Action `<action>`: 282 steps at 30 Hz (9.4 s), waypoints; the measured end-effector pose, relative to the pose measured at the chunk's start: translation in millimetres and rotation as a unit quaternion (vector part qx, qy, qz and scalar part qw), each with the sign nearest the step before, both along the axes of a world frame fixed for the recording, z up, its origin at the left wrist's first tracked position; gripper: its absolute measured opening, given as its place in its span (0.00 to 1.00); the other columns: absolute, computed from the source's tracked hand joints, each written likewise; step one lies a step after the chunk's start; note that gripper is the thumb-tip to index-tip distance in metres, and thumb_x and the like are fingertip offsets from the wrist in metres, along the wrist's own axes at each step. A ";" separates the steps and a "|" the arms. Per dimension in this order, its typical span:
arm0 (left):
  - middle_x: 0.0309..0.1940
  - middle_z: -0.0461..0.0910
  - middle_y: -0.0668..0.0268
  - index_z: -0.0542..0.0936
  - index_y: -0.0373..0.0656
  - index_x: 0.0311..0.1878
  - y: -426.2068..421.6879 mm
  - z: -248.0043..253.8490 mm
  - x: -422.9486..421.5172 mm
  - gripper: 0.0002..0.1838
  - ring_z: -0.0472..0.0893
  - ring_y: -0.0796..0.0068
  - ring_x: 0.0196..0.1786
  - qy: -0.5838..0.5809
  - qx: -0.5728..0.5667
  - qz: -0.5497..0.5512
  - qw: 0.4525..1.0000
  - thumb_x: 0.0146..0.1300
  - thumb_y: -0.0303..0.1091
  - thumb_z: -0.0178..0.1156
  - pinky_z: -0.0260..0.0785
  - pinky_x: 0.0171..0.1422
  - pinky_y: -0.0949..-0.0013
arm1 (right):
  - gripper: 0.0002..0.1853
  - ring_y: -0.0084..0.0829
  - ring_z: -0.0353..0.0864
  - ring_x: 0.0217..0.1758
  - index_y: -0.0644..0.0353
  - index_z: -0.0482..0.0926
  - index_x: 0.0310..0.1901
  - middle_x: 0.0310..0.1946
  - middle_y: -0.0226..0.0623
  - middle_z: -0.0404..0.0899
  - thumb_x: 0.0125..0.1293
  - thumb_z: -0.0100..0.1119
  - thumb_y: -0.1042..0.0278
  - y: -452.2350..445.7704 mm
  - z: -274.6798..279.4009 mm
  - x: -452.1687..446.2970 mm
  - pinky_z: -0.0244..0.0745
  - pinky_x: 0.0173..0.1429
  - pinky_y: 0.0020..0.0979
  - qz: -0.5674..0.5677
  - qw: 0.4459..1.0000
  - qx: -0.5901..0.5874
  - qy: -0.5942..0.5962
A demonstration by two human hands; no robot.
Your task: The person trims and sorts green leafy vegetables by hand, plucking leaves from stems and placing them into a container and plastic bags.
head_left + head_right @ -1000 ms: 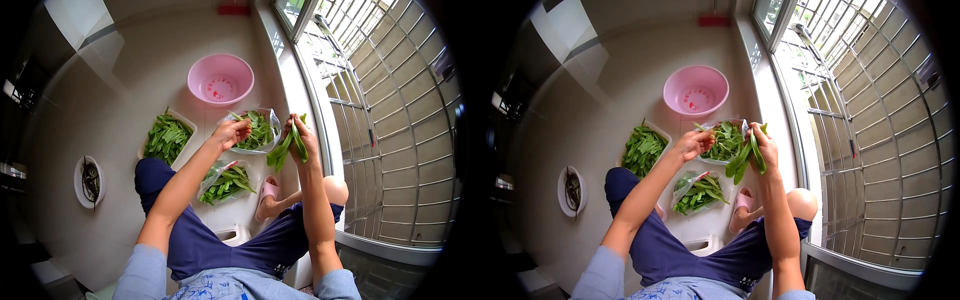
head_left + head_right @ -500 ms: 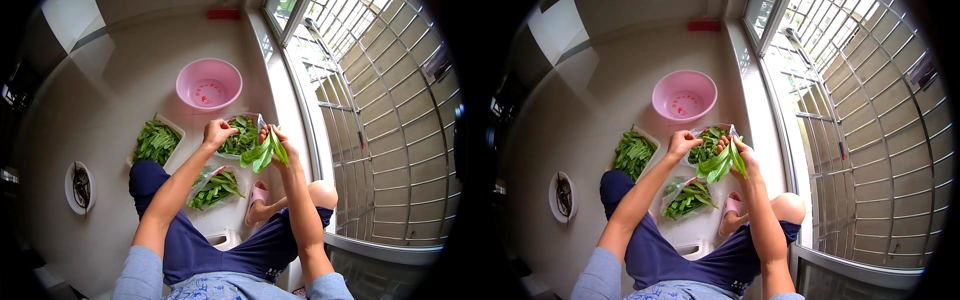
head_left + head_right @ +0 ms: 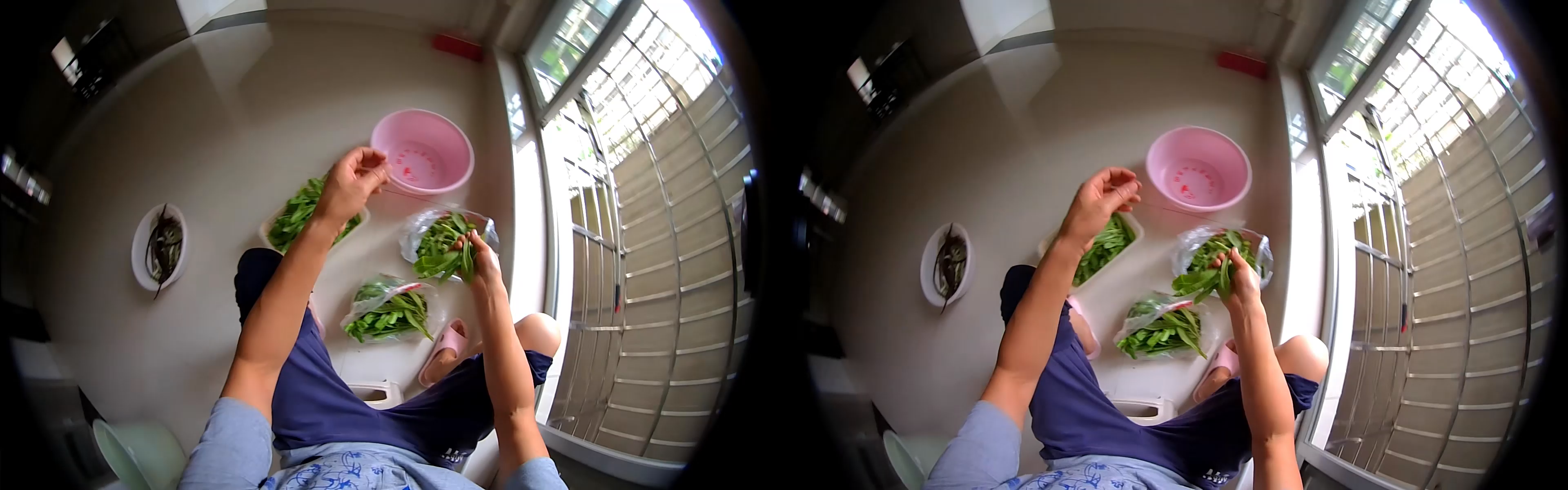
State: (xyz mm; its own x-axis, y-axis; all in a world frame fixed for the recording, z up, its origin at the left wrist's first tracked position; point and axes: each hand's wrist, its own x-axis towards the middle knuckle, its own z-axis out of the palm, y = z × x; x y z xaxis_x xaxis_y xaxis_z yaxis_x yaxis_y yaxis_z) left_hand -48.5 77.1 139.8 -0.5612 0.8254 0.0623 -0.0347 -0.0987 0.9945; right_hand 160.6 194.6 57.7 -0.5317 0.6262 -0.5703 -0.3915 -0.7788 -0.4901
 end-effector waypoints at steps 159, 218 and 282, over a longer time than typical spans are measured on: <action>0.35 0.72 0.53 0.71 0.33 0.40 -95.7 -54.1 -58.8 0.17 0.72 0.57 0.38 0.370 -0.291 0.008 0.882 0.45 0.30 0.57 0.64 0.41 0.65 | 0.16 0.44 0.72 0.41 0.58 0.73 0.40 0.33 0.50 0.74 0.46 0.51 0.67 -85.6 -230.3 68.3 0.66 0.46 0.37 0.355 0.554 0.376 -0.652; 0.21 0.71 0.70 0.74 0.39 0.31 -63.8 -103.7 109.5 0.06 0.70 0.80 0.25 -0.505 -0.183 -0.055 0.842 0.49 0.29 0.58 0.63 0.27 0.79 | 0.09 0.16 0.70 0.25 0.65 0.75 0.34 0.24 0.29 0.75 0.54 0.50 0.70 -44.6 1.0 68.3 0.67 0.29 0.18 0.375 0.829 0.374 -0.180; 0.24 0.75 0.66 0.74 0.38 0.32 -89.2 -64.0 133.5 0.04 0.75 0.79 0.24 -0.359 -0.139 -0.116 0.916 0.52 0.25 0.53 0.69 0.29 0.77 | 0.08 0.14 0.65 0.19 0.62 0.77 0.28 0.17 0.24 0.71 0.50 0.51 0.67 -81.8 1.3 54.7 0.59 0.24 0.16 0.465 0.853 0.238 0.017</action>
State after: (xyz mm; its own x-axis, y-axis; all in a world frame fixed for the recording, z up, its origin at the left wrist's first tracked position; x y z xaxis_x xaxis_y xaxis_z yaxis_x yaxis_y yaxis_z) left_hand 85.0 -12.1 75.8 -0.1834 0.8557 -0.4839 -0.6775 0.2466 0.6930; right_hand 215.3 112.8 59.0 -0.9359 0.0815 -0.3427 0.2653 -0.4767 -0.8381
